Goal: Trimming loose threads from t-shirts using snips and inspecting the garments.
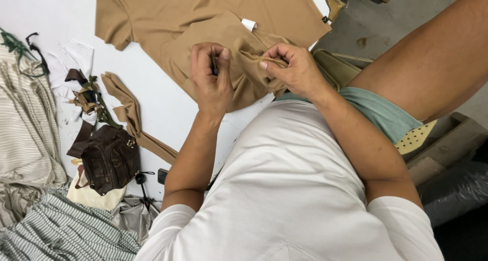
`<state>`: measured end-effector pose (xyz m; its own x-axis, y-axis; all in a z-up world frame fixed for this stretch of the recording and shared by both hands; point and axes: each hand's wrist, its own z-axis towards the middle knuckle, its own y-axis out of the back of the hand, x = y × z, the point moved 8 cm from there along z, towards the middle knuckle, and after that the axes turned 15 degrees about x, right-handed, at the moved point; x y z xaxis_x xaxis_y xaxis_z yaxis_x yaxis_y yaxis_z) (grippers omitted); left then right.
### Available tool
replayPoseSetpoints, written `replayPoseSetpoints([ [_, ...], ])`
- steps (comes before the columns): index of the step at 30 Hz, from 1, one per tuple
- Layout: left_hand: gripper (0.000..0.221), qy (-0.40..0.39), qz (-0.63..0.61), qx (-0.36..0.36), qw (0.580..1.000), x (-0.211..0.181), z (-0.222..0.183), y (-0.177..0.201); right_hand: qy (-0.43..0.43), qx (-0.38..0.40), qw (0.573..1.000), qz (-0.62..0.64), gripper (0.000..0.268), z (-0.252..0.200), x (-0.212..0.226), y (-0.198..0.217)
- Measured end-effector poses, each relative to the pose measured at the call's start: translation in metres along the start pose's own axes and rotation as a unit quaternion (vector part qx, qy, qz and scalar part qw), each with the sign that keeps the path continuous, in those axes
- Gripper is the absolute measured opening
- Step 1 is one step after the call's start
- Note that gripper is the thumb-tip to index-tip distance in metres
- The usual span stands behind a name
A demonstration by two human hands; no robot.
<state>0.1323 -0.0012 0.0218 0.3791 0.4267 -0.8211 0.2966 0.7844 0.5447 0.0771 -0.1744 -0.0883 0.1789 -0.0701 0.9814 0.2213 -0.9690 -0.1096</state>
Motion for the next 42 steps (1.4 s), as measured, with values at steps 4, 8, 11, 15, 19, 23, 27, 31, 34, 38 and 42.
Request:
replayPoseSetpoints([
  [4, 0.008, -0.02, -0.055, 0.036, 0.998, -0.009, 0.002, -0.003, 0.005, -0.007, 1.0, -0.016, 0.015, -0.004, 0.014, -0.004],
  [8, 0.031, -0.05, -0.037, 0.116, 0.991, -0.012, 0.001, -0.018, 0.002, -0.01, 1.0, -0.026, 0.011, -0.004, 0.015, -0.004],
  [11, 0.027, -0.055, 0.009, 0.109, 0.992, -0.005, -0.003, -0.028, 0.009, -0.007, 0.999, -0.044, 0.01, -0.002, 0.008, -0.004],
  [15, 0.013, -0.044, 0.075, 0.073, 0.994, -0.005, -0.004, -0.028, 0.03, -0.009, 0.996, -0.08, 0.015, 0.002, 0.003, -0.001],
  [19, 0.026, -0.024, 0.087, 0.092, 0.992, 0.014, -0.019, -0.036, 0.078, -0.01, 0.981, -0.179, 0.034, 0.006, 0.028, -0.012],
  [23, 0.012, 0.028, -0.005, 0.073, 0.997, 0.016, -0.018, -0.045, 0.03, -0.035, 0.981, -0.19, 0.019, 0.012, 0.024, -0.013],
  [27, 0.015, 0.045, -0.096, 0.008, 0.994, 0.02, -0.022, -0.047, 0.023, -0.062, 0.977, -0.202, 0.017, 0.012, 0.017, -0.01],
  [31, 0.015, 0.044, -0.142, -0.016, 0.989, 0.007, -0.029, -0.049, 0.042, -0.085, 0.963, -0.252, 0.015, 0.018, -0.002, -0.008],
  [34, 0.016, 0.069, -0.257, 0.025, 0.964, 0.011, -0.039, -0.068, 0.036, -0.078, 0.972, -0.217, 0.04, 0.022, -0.015, -0.001],
  [38, 0.01, 0.097, -0.403, 0.12, 0.902, -0.009, -0.057, -0.079, 0.051, -0.113, 0.972, -0.198, 0.017, 0.014, 0.001, -0.001],
  [42, 0.02, 0.07, -0.283, 0.079, 0.953, -0.012, -0.043, -0.036, 0.15, -0.073, 0.965, -0.203, 0.02, 0.01, 0.051, -0.02],
])
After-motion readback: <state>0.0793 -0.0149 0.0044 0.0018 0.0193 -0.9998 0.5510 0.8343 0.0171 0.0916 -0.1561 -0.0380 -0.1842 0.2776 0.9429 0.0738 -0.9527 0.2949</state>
